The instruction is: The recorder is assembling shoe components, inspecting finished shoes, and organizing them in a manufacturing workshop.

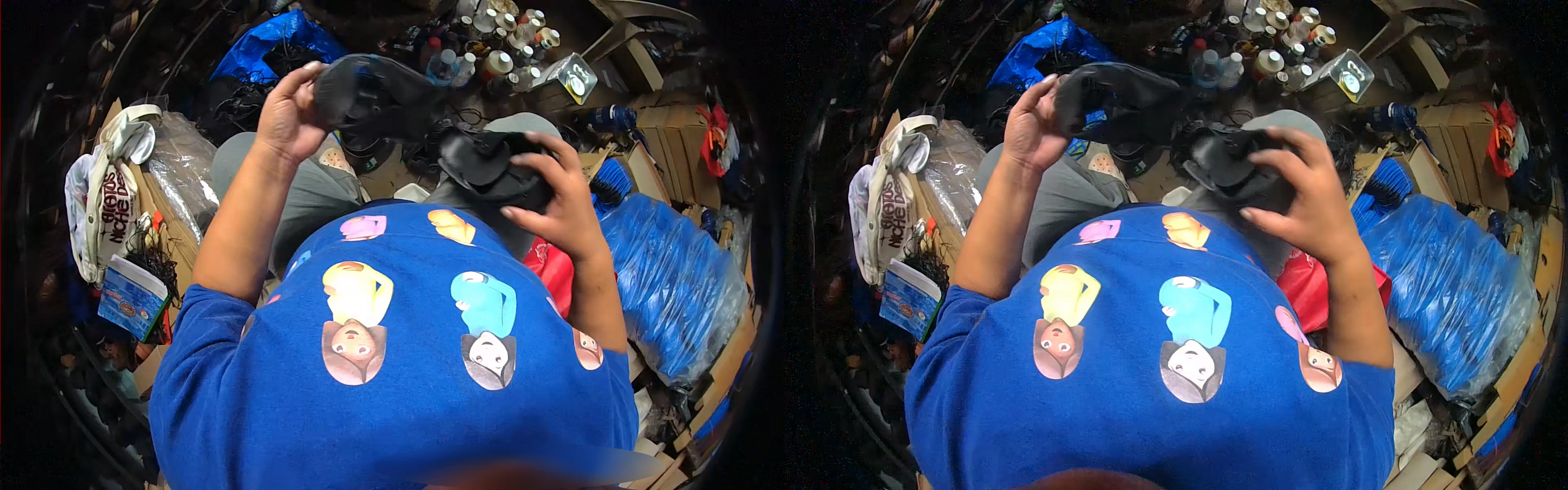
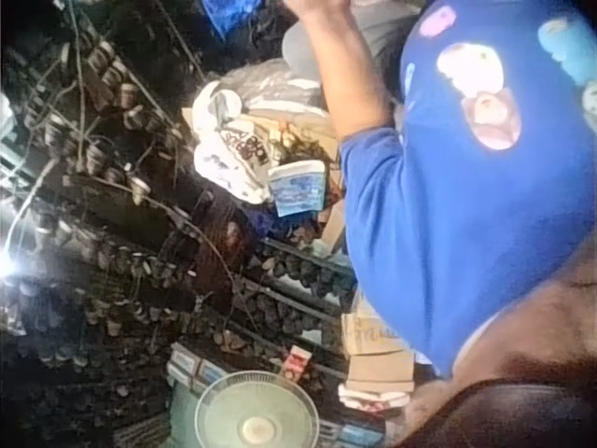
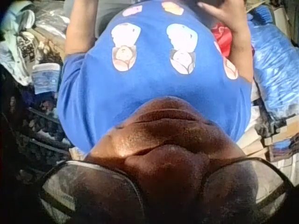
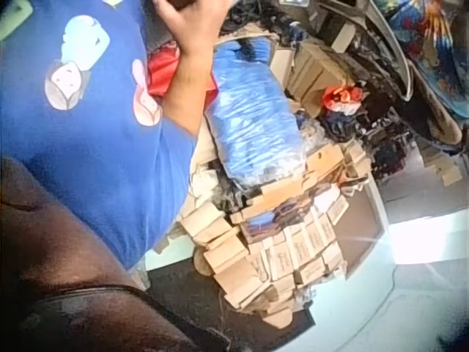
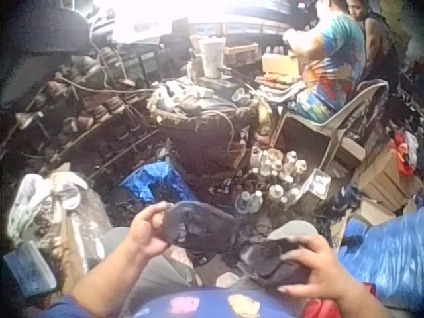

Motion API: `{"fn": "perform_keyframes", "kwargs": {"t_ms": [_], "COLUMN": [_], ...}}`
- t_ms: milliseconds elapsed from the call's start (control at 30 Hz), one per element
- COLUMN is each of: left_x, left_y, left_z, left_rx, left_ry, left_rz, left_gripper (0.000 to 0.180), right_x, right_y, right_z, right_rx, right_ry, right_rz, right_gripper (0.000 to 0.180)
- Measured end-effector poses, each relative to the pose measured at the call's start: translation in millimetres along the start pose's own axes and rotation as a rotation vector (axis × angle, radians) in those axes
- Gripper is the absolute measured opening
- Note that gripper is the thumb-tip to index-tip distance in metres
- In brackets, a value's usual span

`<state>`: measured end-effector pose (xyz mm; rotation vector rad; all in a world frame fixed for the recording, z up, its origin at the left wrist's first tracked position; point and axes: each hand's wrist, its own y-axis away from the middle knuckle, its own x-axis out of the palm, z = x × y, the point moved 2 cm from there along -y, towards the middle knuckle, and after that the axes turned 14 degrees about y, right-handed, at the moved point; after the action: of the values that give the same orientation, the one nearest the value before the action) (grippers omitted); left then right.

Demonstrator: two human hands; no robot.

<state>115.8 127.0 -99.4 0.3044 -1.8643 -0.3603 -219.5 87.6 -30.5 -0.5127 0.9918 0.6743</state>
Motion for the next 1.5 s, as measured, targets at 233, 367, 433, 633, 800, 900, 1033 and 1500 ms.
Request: {"fn": "perform_keyframes", "kwargs": {"t_ms": [233,367,433,633,800,900,1033,1500], "left_x": [-28,-59,-58,-46,-39,-42,-15,20], "left_y": [13,9,7,11,4,-8,-8,12], "left_z": [-24,-32,-30,-35,-40,-39,-27,-20], "left_rx": [-0.076,-0.062,-0.063,-0.019,0.102,0.152,0.127,0.103], "left_ry": [0.284,0.372,0.412,0.359,-0.003,-0.228,-0.418,-0.89], "left_rz": [0.201,0.219,0.235,0.228,0.063,0.046,0.159,0.144], "left_gripper": [0.033,0.036,0.036,0.035,0.027,0.027,0.03,0.046], "right_x": [-19,-23,-23,-19,-21,-3,74,137], "right_y": [31,34,35,45,42,10,-26,68], "right_z": [-3,5,9,-15,-37,-27,-29,-261], "right_rx": [0.085,0.024,-0.007,-0.013,0.567,0.492,0.289,1.243], "right_ry": [0.186,0.391,0.515,0.447,-0.975,-0.835,-0.497,-0.284], "right_rz": [0.021,0.088,0.096,0.144,-0.315,-0.1,0.096,-0.262], "right_gripper": [0.044,0.041,0.041,0.031,0.041,0.039,0.041,0.027]}}
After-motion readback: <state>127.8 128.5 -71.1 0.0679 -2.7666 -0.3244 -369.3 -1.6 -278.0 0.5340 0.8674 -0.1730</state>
